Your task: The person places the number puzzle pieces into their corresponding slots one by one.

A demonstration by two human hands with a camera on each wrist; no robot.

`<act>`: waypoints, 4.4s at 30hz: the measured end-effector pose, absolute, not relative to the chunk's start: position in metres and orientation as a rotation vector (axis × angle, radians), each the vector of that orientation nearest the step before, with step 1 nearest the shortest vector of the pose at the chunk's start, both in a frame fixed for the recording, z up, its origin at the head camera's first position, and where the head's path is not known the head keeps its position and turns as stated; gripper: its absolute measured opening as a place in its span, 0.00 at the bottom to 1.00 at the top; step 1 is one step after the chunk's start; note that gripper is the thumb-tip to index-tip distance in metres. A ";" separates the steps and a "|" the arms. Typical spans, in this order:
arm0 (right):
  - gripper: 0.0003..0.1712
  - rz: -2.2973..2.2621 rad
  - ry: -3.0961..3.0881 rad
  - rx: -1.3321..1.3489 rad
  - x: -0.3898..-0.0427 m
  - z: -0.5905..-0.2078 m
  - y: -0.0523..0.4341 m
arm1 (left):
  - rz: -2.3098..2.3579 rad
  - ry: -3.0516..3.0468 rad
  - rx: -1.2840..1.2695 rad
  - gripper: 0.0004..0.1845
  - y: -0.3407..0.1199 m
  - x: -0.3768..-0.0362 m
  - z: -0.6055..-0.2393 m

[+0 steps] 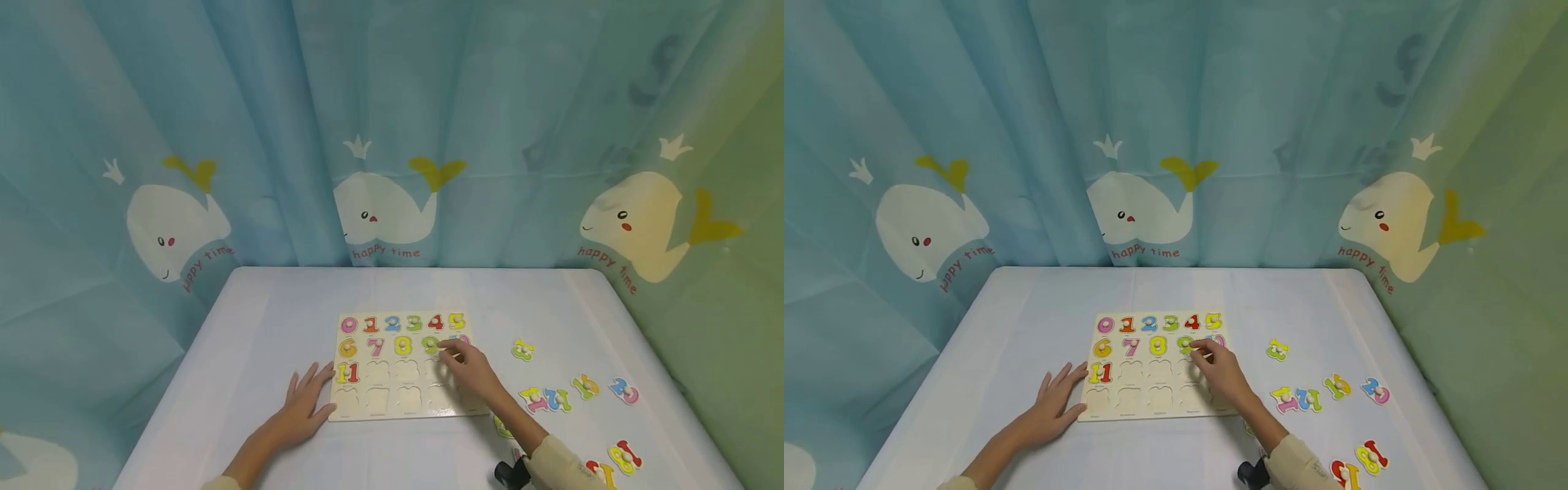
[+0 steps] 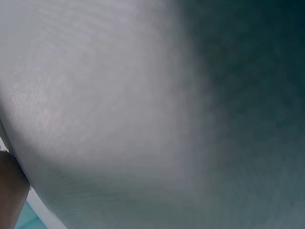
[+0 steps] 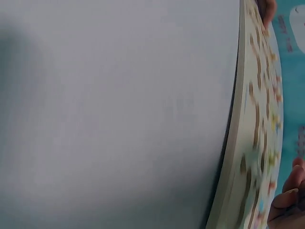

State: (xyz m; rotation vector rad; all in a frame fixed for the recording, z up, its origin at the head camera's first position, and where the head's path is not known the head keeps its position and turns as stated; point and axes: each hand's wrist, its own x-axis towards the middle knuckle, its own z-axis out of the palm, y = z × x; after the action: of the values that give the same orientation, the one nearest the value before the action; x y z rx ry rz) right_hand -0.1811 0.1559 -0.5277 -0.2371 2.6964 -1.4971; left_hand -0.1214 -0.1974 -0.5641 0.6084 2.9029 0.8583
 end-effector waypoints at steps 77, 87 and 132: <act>0.22 -1.078 2.890 0.149 -0.130 -0.531 0.339 | 0.894 2.860 0.600 0.31 -0.199 -0.121 -0.558; 0.22 -1.079 2.899 0.170 -0.131 -0.532 0.335 | 0.863 2.850 0.566 0.33 -0.198 -0.122 -0.557; 0.21 -1.041 2.954 0.013 -0.119 -0.547 0.340 | 0.873 2.874 0.560 0.37 -0.197 -0.122 -0.561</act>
State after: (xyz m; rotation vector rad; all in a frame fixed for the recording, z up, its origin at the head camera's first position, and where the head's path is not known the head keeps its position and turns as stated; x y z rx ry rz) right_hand -0.1188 0.3403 -0.5472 0.0127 2.9537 -1.0413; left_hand -0.1219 -0.1974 -0.5611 0.5597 2.8739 0.8729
